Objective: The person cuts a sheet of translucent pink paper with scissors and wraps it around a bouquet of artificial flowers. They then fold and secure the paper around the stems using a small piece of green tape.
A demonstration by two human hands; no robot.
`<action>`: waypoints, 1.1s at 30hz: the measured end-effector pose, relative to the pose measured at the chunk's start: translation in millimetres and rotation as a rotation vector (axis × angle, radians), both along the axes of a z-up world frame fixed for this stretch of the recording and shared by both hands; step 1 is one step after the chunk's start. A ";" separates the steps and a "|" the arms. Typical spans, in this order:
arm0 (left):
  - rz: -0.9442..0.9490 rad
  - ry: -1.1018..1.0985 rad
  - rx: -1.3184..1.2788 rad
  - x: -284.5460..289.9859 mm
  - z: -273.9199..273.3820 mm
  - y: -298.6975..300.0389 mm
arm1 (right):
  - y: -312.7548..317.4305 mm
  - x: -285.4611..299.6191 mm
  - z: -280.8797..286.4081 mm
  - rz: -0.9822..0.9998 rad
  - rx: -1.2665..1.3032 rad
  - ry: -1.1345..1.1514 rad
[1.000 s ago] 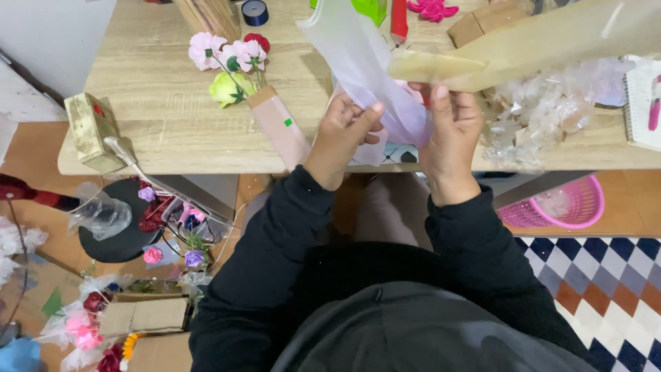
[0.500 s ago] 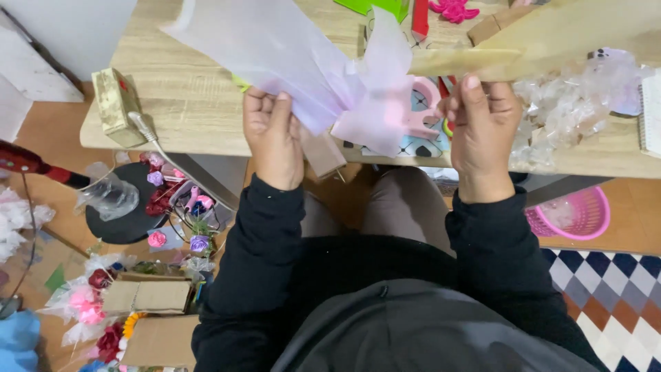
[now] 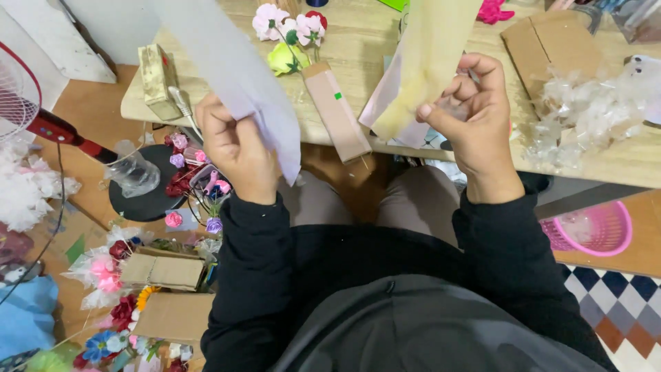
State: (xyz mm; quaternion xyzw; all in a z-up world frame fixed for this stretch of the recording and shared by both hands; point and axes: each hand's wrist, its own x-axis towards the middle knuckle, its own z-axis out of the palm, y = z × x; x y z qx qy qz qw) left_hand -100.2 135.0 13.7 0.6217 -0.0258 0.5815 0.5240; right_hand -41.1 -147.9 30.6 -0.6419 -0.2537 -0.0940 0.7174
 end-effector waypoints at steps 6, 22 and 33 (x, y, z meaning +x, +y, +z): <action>-1.027 -0.041 -0.323 -11.5 -1.8 5.0 | -6.1 -33.5 16.3 -0.079 -0.203 -0.039; -0.457 0.469 0.339 -27.1 0.5 -90.9 | -6.6 -42.0 4.4 -0.685 -0.660 -1.424; -0.515 0.562 0.300 -30.2 -12.7 -69.0 | -24.9 -70.8 22.3 0.012 -0.399 -0.524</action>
